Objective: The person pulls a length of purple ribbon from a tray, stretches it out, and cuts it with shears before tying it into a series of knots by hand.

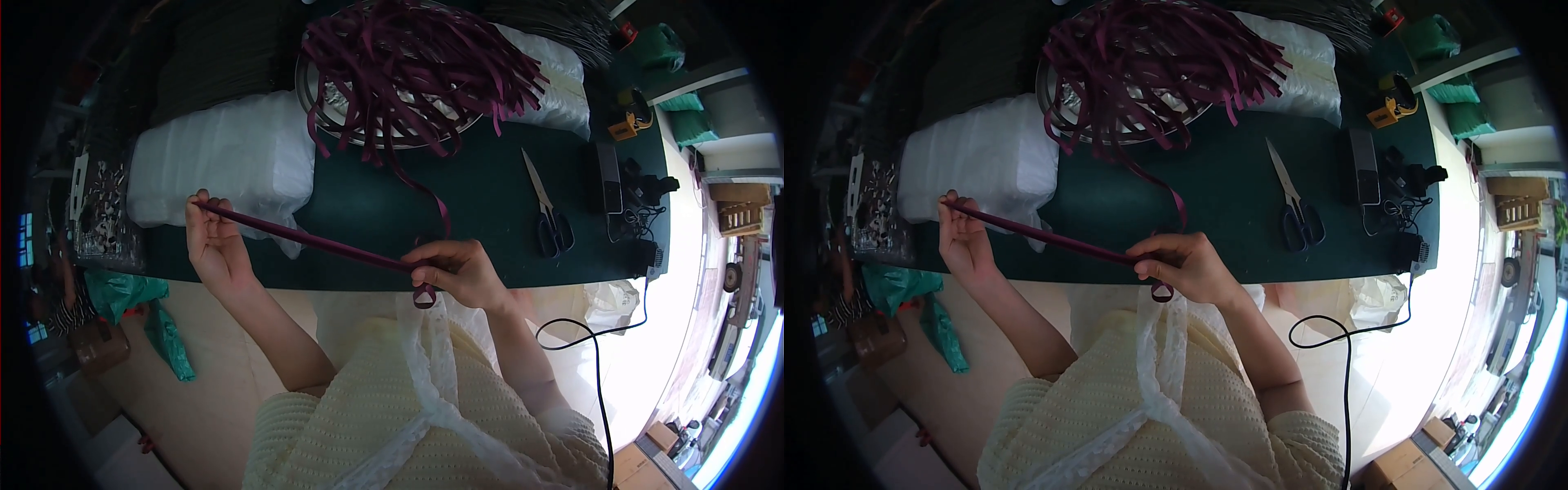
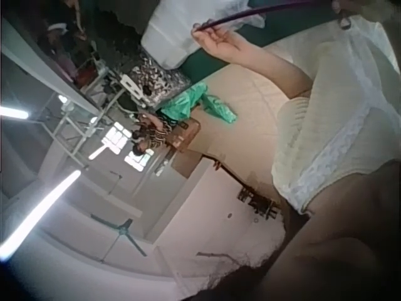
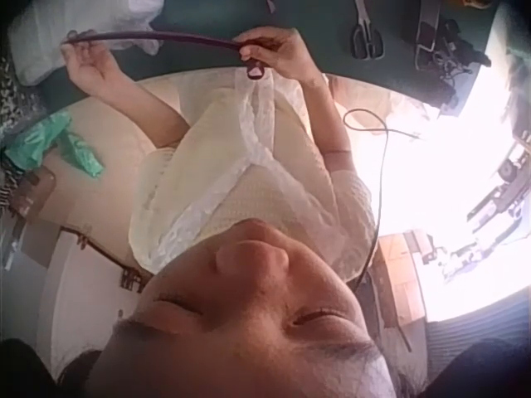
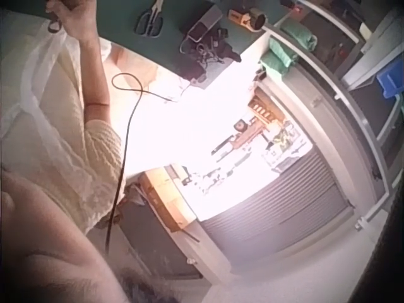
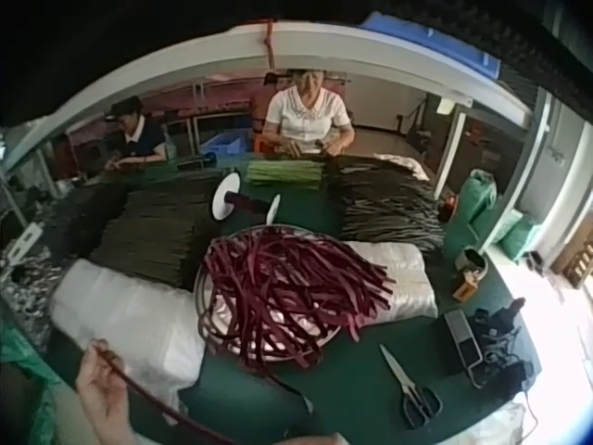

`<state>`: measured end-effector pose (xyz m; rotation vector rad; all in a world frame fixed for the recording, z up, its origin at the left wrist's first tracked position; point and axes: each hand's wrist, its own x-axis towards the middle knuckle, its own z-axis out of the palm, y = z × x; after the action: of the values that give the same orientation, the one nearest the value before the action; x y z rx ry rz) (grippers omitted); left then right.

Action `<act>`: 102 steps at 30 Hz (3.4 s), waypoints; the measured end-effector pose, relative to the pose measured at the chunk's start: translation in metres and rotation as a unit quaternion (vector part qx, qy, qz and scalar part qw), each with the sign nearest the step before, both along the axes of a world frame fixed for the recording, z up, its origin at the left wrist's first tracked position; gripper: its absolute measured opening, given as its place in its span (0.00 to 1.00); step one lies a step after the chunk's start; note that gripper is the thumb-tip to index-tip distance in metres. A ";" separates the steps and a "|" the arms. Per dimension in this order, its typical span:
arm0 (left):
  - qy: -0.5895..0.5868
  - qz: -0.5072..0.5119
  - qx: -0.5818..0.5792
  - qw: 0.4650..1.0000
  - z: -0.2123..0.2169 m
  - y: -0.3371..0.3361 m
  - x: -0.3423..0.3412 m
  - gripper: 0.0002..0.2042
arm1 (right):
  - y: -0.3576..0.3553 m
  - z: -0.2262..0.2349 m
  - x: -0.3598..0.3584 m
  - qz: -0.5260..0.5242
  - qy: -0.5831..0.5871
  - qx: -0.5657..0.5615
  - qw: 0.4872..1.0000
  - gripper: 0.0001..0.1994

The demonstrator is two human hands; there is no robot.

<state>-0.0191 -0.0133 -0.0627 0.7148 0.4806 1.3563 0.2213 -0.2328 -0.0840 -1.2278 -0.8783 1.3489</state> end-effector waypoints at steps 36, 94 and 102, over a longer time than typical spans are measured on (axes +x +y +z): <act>-0.026 -0.022 0.035 0.999 0.010 -0.007 -0.007 0.06 | -0.001 -0.002 0.008 0.010 0.052 -0.017 0.998 0.04; 0.014 0.074 -0.086 0.993 -0.019 -0.021 0.014 0.07 | 0.001 0.004 0.015 -0.182 -0.030 -0.022 0.983 0.06; -0.097 -0.028 -0.115 0.988 -0.033 -0.015 0.000 0.07 | 0.004 0.011 0.016 -0.180 -0.060 0.008 0.982 0.05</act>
<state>-0.0186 -0.0280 -0.0959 0.3993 0.4493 1.2779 0.2374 -0.2286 -0.0732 -1.3898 -0.7058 0.9841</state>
